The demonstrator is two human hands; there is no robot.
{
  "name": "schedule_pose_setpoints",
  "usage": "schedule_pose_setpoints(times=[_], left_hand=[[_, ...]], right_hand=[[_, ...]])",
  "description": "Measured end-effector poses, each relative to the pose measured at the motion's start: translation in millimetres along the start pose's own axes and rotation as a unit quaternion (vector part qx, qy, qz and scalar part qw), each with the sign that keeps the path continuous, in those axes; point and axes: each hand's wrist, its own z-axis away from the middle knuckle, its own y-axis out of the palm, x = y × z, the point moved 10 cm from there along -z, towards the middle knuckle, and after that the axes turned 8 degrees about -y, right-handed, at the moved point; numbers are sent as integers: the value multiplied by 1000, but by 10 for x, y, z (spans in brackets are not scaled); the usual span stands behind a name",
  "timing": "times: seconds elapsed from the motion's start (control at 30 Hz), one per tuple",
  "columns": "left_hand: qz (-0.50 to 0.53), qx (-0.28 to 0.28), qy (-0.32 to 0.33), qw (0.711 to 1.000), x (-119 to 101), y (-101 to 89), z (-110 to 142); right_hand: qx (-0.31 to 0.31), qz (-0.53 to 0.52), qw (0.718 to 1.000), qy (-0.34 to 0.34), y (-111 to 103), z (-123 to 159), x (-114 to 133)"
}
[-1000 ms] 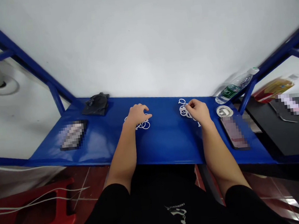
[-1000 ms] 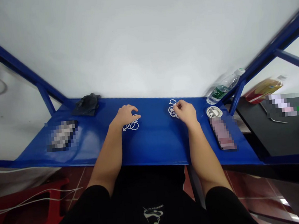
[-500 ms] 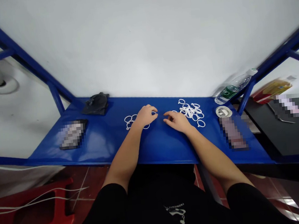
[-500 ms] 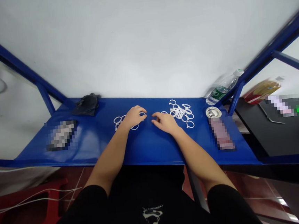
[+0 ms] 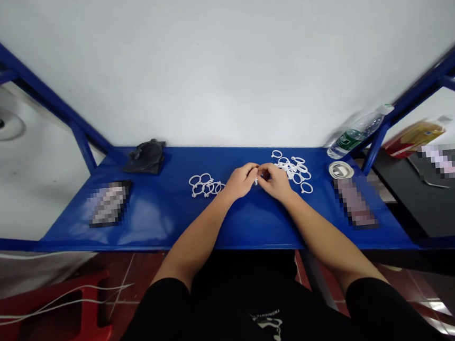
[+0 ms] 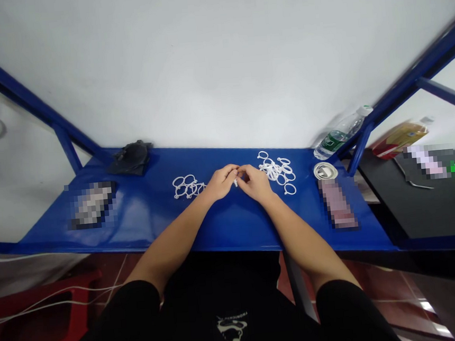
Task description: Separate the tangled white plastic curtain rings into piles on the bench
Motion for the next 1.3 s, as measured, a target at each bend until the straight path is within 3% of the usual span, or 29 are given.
schedule_pose_setpoints(times=[0.13, 0.37, 0.57, 0.73, 0.93, 1.1, 1.3], left_hand=[[-38, 34, 2, 999, -24, 96, 22], [12, -90, 0, 996, 140, -232, -72], [17, -91, -12, 996, 208, -246, -97], [26, -111, 36, 993, 135, -283, -56], [-19, -86, 148, 985, -64, -196, 16], [-39, -89, 147, 984, -59, -176, 20], [-34, -16, 127, 991, 18, -36, -1]], right_hand=[[-34, -16, 999, -2, -52, 4, -22], [-1, -68, 997, -21, -34, -24, 37], [32, -45, 993, -105, -2, -58, 268], [3, -6, 998, -65, -86, -83, 141], [-33, -2, 999, -19, -171, -74, -11], [-42, 3, 999, -10, -187, -59, -8], [-67, 19, 998, -5, -248, -51, 3]])
